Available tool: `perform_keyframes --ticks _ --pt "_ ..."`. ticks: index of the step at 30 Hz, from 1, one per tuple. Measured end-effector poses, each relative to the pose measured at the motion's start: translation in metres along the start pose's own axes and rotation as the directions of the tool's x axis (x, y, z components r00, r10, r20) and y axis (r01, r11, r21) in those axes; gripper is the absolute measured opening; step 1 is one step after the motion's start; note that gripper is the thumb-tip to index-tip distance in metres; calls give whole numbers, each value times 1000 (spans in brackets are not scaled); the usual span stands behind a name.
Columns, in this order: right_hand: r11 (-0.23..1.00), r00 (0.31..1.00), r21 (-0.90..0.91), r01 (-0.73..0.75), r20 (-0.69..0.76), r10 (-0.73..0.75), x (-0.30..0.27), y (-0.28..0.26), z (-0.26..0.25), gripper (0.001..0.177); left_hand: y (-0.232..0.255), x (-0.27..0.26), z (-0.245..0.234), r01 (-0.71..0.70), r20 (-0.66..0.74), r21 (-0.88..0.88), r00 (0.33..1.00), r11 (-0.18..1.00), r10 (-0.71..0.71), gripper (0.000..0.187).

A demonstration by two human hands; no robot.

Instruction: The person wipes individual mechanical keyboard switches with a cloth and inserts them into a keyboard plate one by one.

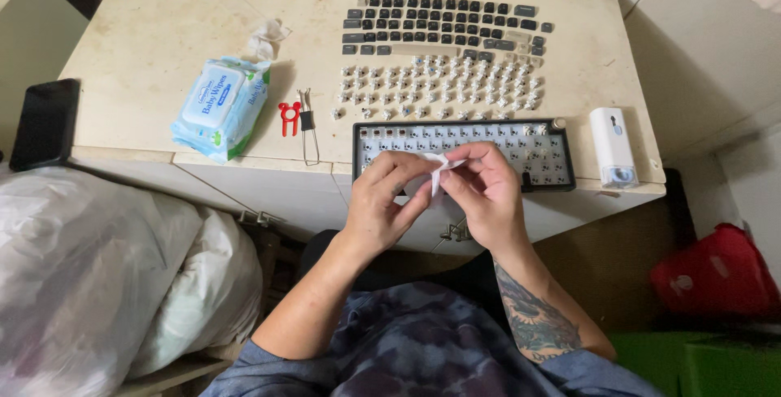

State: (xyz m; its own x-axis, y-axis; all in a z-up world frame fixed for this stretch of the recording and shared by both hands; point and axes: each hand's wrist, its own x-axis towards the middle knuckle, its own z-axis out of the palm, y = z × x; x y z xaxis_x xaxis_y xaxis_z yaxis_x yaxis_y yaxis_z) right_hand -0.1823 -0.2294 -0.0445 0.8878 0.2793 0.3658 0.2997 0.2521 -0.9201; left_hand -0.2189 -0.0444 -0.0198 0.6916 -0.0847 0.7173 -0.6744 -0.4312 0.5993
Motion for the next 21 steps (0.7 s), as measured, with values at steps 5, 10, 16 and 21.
perform_keyframes --ticks 5,10,16,21 --pt "998 1000 -56 -6 -23 5 0 5 -2 16 -4 1 1 -3 -1 33 1000 999 3 30" --pt "1000 999 -4 -7 -35 7 0 11 -6 12 -5 0 0 -15 1 28 1000 1000 15 29" --pt "999 999 -16 -37 -20 36 0 10 -8 12 -5 2 -4 -58 23 21 998 998 58 28" --pt "990 999 133 -43 -23 47 0 17 -8 11 -5 0 -5 -14 50 -1 999 1000 14 28"
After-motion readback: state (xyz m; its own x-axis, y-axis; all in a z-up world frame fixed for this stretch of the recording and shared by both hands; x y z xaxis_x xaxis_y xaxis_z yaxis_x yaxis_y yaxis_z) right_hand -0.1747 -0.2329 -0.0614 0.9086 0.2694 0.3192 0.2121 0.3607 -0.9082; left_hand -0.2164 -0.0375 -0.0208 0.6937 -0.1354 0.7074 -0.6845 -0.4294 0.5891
